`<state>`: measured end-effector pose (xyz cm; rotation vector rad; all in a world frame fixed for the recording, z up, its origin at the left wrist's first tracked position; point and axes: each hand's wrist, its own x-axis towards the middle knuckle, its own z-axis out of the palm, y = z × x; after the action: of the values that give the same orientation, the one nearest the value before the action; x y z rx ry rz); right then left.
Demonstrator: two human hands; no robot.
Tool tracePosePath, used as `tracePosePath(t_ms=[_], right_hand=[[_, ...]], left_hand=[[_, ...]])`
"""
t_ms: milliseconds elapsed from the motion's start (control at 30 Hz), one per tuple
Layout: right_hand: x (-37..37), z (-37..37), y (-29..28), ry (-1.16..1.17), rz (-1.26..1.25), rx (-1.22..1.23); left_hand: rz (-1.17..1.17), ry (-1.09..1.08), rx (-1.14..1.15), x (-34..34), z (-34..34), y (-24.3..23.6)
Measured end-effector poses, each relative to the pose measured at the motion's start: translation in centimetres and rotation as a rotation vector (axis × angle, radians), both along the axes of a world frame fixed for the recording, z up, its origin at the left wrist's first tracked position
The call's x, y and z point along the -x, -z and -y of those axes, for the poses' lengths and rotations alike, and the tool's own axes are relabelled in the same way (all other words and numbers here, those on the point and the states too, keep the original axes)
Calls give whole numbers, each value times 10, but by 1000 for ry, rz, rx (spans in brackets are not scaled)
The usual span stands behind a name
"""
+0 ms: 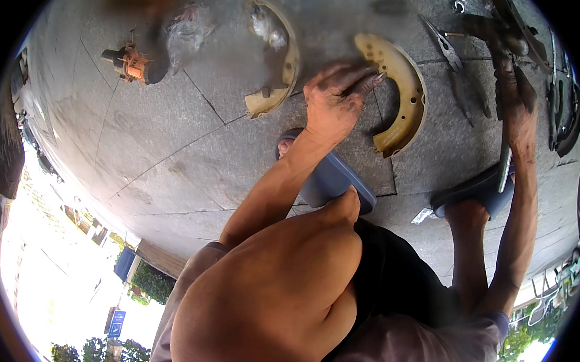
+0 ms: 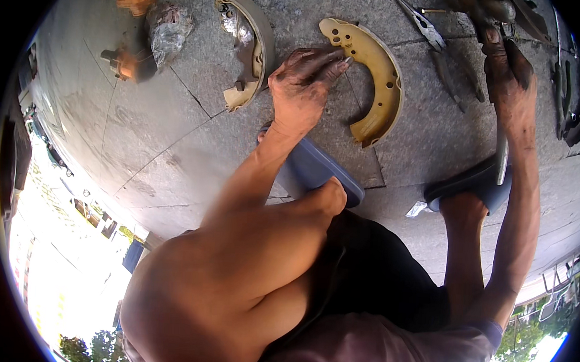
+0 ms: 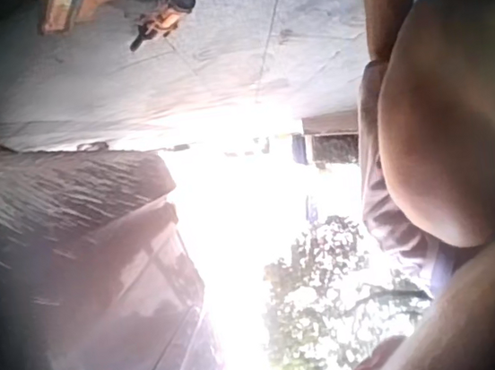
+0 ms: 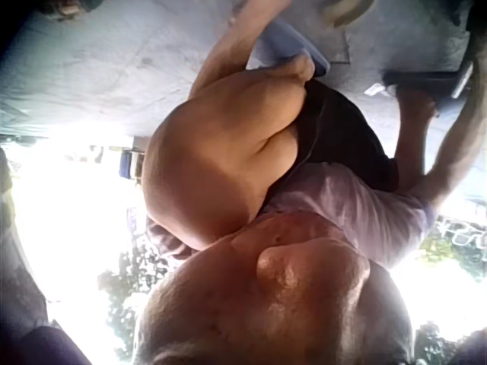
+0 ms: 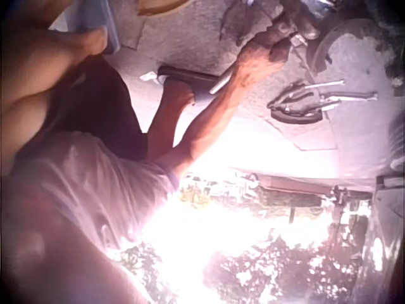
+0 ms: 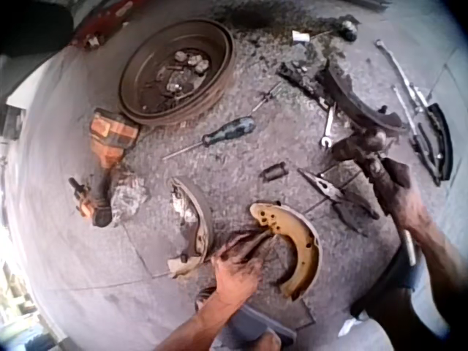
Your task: The person handles various brake shoe components on the pavement, using a hammer and pliers to fit parts together.
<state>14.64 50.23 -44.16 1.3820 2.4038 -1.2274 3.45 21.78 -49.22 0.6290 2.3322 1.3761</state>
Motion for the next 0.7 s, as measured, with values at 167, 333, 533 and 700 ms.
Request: tracePosePath(t_ms=[167,333,533,700], right_hand=[[-1,2,-2,70,-2,90],[-12,-3,9,-29,-48,-8],[-10,-1,9,58,-41,93],[-16,-3,15,-4,-12,27]], left_hand=[[-146,12,-53,-8,-10,15],[-274,53,21,-9,-12,17],[-304,65,-78,-8,-11,26],[-544,224,19,-5,-2,24]])
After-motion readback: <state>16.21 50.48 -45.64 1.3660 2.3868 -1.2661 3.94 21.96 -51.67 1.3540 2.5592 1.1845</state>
